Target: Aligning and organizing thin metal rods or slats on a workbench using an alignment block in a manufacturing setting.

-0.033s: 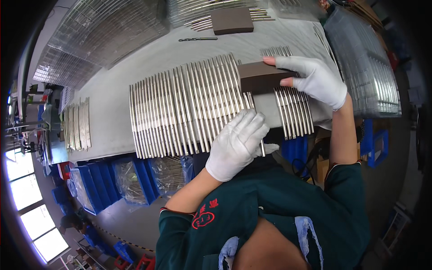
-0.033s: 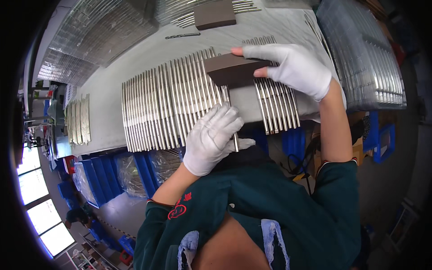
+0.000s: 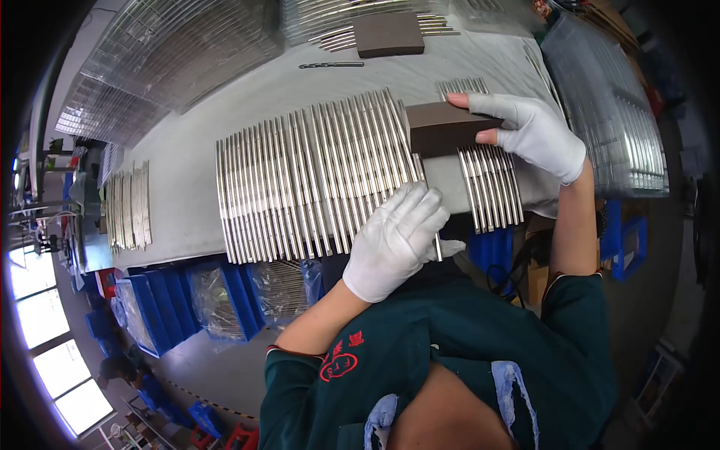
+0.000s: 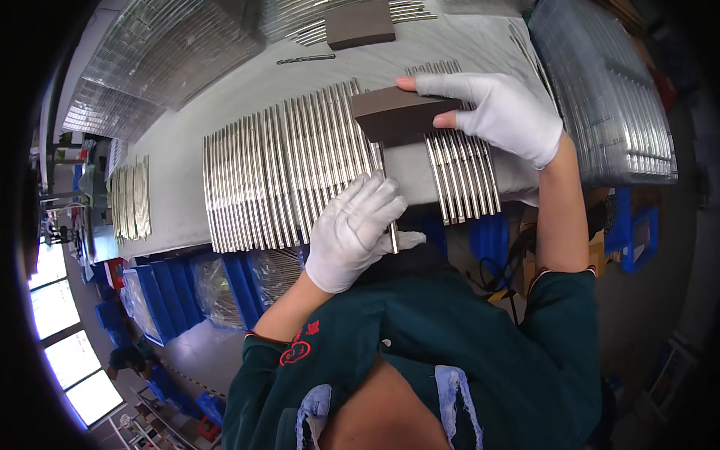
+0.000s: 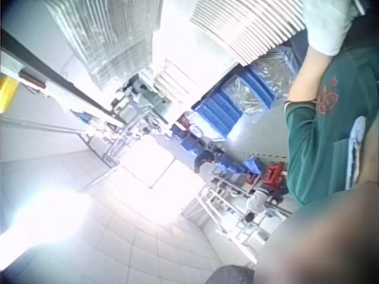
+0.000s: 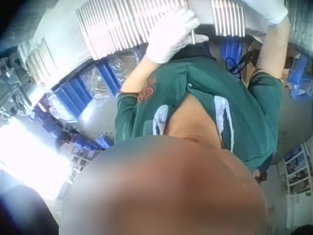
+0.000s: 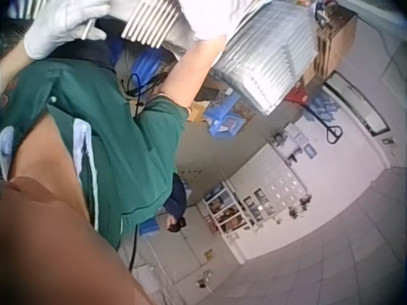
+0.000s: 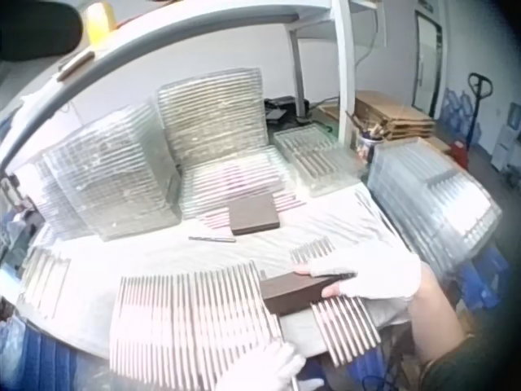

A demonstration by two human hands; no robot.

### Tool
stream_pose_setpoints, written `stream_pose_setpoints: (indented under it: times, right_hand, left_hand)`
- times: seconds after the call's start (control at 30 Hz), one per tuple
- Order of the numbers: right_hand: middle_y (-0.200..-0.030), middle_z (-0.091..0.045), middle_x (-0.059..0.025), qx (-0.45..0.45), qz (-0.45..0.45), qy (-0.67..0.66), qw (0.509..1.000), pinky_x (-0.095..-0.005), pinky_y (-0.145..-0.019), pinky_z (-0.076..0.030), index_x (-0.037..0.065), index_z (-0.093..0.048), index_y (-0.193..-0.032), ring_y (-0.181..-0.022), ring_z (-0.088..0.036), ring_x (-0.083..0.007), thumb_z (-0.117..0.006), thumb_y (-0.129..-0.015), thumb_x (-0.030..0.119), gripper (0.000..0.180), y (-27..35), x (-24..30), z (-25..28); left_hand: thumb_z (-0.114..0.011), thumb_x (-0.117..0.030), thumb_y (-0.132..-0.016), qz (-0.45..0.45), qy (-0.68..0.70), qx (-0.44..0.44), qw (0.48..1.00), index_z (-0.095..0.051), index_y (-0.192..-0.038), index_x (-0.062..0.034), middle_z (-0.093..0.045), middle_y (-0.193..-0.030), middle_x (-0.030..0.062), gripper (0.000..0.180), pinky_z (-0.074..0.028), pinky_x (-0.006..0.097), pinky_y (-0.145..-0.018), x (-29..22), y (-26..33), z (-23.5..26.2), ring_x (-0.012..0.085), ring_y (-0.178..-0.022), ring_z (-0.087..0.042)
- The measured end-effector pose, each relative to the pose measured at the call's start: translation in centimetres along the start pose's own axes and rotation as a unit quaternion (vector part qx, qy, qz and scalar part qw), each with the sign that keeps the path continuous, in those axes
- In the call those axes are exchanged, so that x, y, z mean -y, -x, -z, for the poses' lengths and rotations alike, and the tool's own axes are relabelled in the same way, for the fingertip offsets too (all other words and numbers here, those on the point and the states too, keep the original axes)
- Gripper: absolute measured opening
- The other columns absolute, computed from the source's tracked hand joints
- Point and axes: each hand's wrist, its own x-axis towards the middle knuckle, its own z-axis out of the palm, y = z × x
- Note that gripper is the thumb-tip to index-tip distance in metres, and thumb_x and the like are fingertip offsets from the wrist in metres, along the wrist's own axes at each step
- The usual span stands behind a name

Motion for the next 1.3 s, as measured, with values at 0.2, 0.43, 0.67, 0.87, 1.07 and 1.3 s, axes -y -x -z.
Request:
stream_pose_setpoints:
  times: [0.2, 0.43, 0.67, 0.87, 1.07, 1.3]
  right_hand:
    - [-0.119, -0.069, -0.0082, -0.04, 0.074, 0.228, 0.97, -0.0309, -0.083, -0.055, 0.025, -0.063, -0.131, -0.098, -0.069, -0.0214, -0.07, -0.082, 0.0, 0.055, -0.4, 1.5, -3.0]
    - [-0.117, -0.07, -0.0093, -0.065, 0.032, 0.103, 0.992, -0.0308, -0.087, -0.056, 0.024, -0.063, -0.13, -0.101, -0.069, -0.025, -0.069, -0.083, 0.001, 0.053, 0.8, 1.3, -2.0]
    - [-0.124, -0.068, -0.0065, -0.054, -0.037, 0.085, 0.994, -0.0271, -0.094, -0.054, 0.016, -0.06, -0.134, -0.109, -0.067, -0.0146, -0.066, -0.086, -0.003, 0.051, 1.7, 1.4, 0.3]
    - [-0.125, -0.068, -0.0035, -0.02, 0.033, 0.196, 0.98, -0.0275, -0.091, -0.055, 0.013, -0.06, -0.133, -0.104, -0.067, -0.0118, -0.065, -0.085, -0.003, 0.051, 0.1, 1.5, -2.5]
    - [-0.131, -0.064, -0.0076, 0.004, -0.098, 0.033, 0.995, -0.0288, -0.099, -0.051, 0.01, -0.062, -0.132, -0.119, -0.06, -0.0163, -0.064, -0.082, -0.012, 0.054, 0.0, 2.0, -0.3]
    - [-0.122, -0.068, -0.0076, -0.013, 0.022, 0.163, 0.986, -0.0303, -0.084, -0.055, 0.02, -0.061, -0.133, -0.1, -0.069, -0.0242, -0.068, -0.084, 0.001, 0.053, -0.2, 1.8, -1.1]
  left_hand:
    - [-0.077, -0.032, -0.073, 0.004, -0.01, -0.004, 1.0, -0.06, -0.105, -0.0026, -0.061, -0.115, 0.0125, 0.047, -0.045, 0.043, -0.104, -0.2, -0.4, 0.0, 0.032, -0.113, -0.06]
    - [-0.09, -0.034, -0.061, 0.003, -0.024, -0.007, 1.0, -0.063, -0.102, -0.0076, -0.067, -0.114, 0.0101, 0.056, -0.052, 0.042, -0.099, -0.5, -0.6, 0.2, 0.0301, -0.11, -0.066]
    - [-0.09, -0.034, -0.06, 0.009, -0.012, -0.002, 1.0, -0.063, -0.101, -0.0069, -0.068, -0.11, 0.0121, 0.056, -0.051, 0.043, -0.098, -0.3, -0.8, 0.4, 0.0311, -0.107, -0.066]
    - [-0.09, -0.034, -0.061, 0.006, -0.017, 0.004, 1.0, -0.063, -0.102, -0.0072, -0.067, -0.111, 0.0117, 0.056, -0.05, 0.043, -0.099, -0.5, -0.7, -0.1, 0.0319, -0.108, -0.066]
    - [-0.087, -0.033, -0.066, -0.02, -0.042, 0.015, 0.999, -0.061, -0.106, -0.0065, -0.064, -0.115, 0.0105, 0.054, -0.049, 0.043, -0.101, 0.0, -0.1, -0.2, 0.0311, -0.112, -0.063]
    - [-0.084, -0.031, -0.066, -0.013, -0.017, 0.04, 0.999, -0.06, -0.109, -0.0045, -0.062, -0.114, 0.0113, 0.056, -0.049, 0.044, -0.098, -0.1, -0.3, -0.3, 0.0322, -0.112, -0.061]
